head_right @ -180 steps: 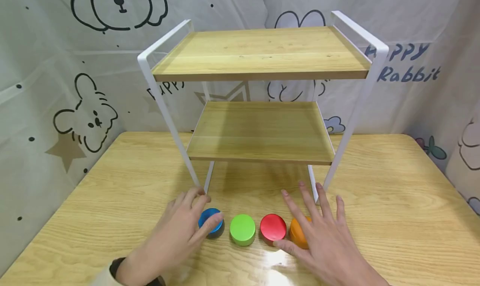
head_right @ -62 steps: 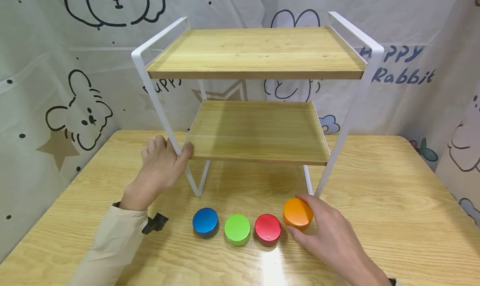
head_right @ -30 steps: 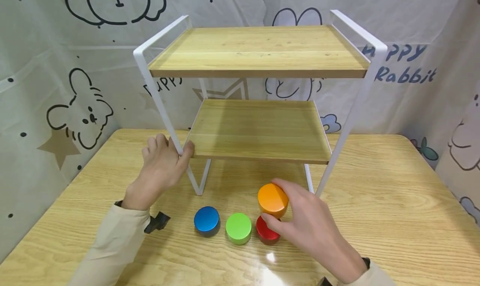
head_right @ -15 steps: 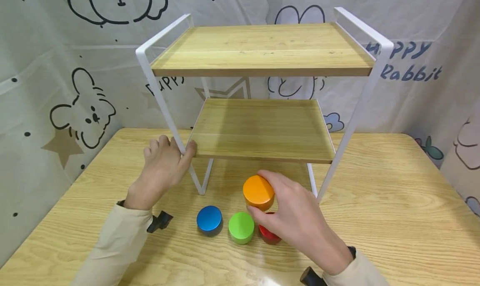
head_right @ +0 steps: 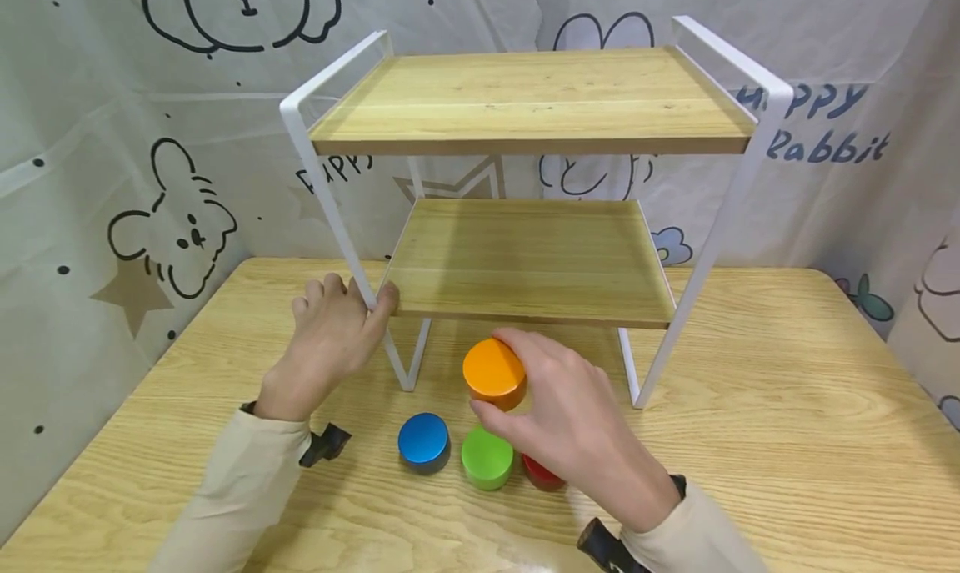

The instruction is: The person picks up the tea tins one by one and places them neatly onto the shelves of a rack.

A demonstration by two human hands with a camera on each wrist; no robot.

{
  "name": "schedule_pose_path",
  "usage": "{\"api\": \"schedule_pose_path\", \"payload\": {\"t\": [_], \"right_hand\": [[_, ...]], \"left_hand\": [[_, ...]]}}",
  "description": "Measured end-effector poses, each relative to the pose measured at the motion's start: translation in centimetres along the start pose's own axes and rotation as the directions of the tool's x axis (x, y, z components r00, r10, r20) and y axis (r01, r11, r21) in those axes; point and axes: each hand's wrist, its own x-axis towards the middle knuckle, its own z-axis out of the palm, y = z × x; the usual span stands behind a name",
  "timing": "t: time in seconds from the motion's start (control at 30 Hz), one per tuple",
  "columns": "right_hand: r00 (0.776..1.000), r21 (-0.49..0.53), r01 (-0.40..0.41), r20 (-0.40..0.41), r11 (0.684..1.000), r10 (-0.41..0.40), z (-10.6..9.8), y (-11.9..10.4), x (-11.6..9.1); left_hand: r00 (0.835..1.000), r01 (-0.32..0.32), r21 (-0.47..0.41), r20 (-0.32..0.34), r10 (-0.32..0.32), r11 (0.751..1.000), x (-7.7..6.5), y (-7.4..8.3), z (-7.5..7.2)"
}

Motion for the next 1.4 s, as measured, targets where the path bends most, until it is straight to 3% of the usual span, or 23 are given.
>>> {"api": "schedule_pose_path", "payload": {"t": [0.7,1.0,1.17,1.4], "right_hand": [[0.996,0.055,0.085,0.004,0.995,-0.086,1.2,-2.3,3.8],[0.993,0.113,0.116,-0.023,0.987,-0.114,1.3,-2.2,6.3],[0.99,0.089,0.136,-0.048,0.987,-0.132,1.6,-2.0,7.8],[0.994,0.088,0.107,-0.022,0.99,-0.106,2.1,-1.7,9.1]], "left_hand": [[0.999,0.007,-0.006,-0.038,-0.008,1.0,0.0,0.0,0.1],[1.0,0.007,0.008,-0.021,-0.007,1.0,-0.1,0.0,0.2],[1.0,-0.003,0.013,0.002,0.003,1.0,0.0,0.1,0.1],[1.0,-0.004,0.011,0.001,0.004,1.0,0.1,0.1,0.2]]}}
